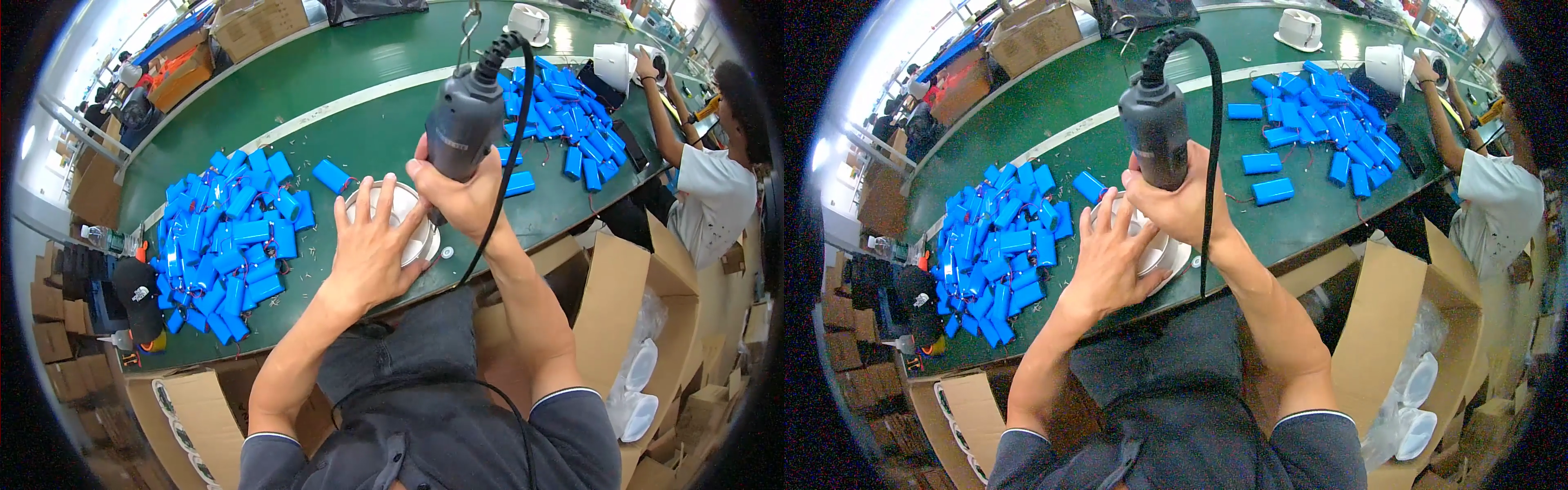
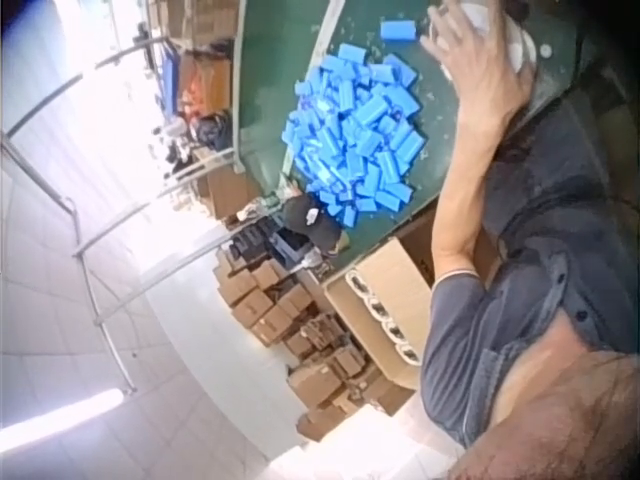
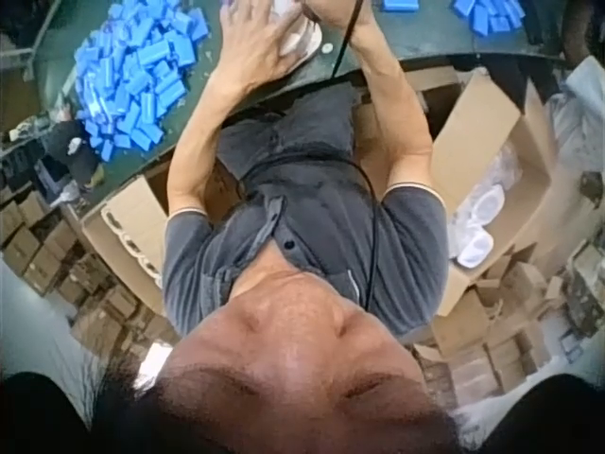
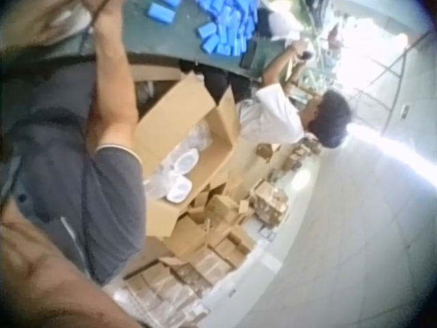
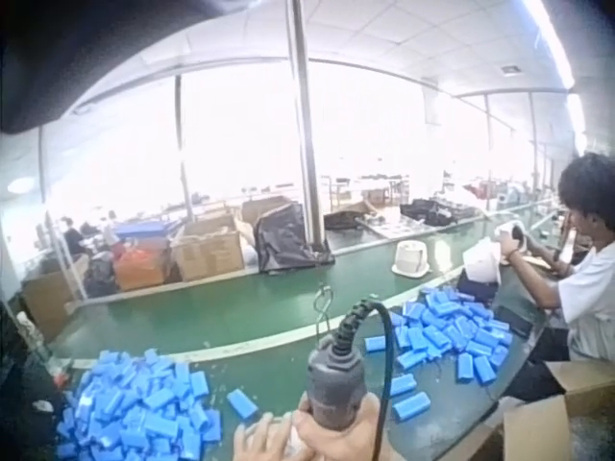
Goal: The person assembles circuit boards and blue components into white circular plastic housing parts using an electric screwdriver, then packs the assembled units into a cardboard box.
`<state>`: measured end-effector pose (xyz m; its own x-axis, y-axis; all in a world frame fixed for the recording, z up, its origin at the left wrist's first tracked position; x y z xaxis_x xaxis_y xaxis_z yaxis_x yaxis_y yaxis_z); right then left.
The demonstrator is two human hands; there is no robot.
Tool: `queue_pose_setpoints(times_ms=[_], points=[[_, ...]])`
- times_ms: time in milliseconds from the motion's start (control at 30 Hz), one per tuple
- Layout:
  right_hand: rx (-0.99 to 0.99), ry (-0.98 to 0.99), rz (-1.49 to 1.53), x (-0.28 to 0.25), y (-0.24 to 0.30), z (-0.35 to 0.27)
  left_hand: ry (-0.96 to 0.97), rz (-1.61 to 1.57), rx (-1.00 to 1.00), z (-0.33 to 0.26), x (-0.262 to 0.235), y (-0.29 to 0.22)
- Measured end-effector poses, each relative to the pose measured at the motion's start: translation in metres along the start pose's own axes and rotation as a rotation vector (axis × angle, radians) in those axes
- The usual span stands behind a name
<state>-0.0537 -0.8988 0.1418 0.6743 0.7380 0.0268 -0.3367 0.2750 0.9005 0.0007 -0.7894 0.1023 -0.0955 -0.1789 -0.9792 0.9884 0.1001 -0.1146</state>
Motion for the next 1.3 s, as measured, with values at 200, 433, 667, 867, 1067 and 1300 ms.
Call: queue_pose_setpoints(times_ms=[200, 433, 667, 867, 1067, 1300], points=[[0.018, 0.063, 0.129, -0.003, 0.005, -0.01, 0.006, 0.048, -0.006, 0.0, -0.001, -0.001], [-0.081, 0.01, 0.268, -0.024, 0.025, -0.006, 0.098, -0.018, 0.129, 0.0, -0.006, 0.001], [-0.016, 0.04, 0.3, -0.024, 0.016, -0.008, 0.329, -0.056, 0.28, -0.014, -0.021, 0.008], [-0.045, 0.102, 0.368, -0.005, 0.003, -0.012, 0.103, 0.088, -0.103, -0.014, -0.007, 0.006], [-0.033, 0.069, 0.329, -0.001, -0.004, 0.0, 0.067, 0.04, -0.063, -0.014, -0.006, 0.008], [-0.059, 0.068, 0.283, 0.006, -0.008, 0.004, 0.065, 0.011, -0.05, -0.017, -0.007, 0.01]])
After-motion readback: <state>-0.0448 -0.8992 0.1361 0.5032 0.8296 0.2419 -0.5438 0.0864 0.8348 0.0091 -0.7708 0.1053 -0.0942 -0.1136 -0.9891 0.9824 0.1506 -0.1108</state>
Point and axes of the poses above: each hand's wrist, its own z-axis towards the middle knuckle, its own x-axis out of the palm, y = z × x, the point moved 6 cm from there along z, towards the middle knuckle, and after that the axes turned 4 degrees about y, right-handed, at the moved point
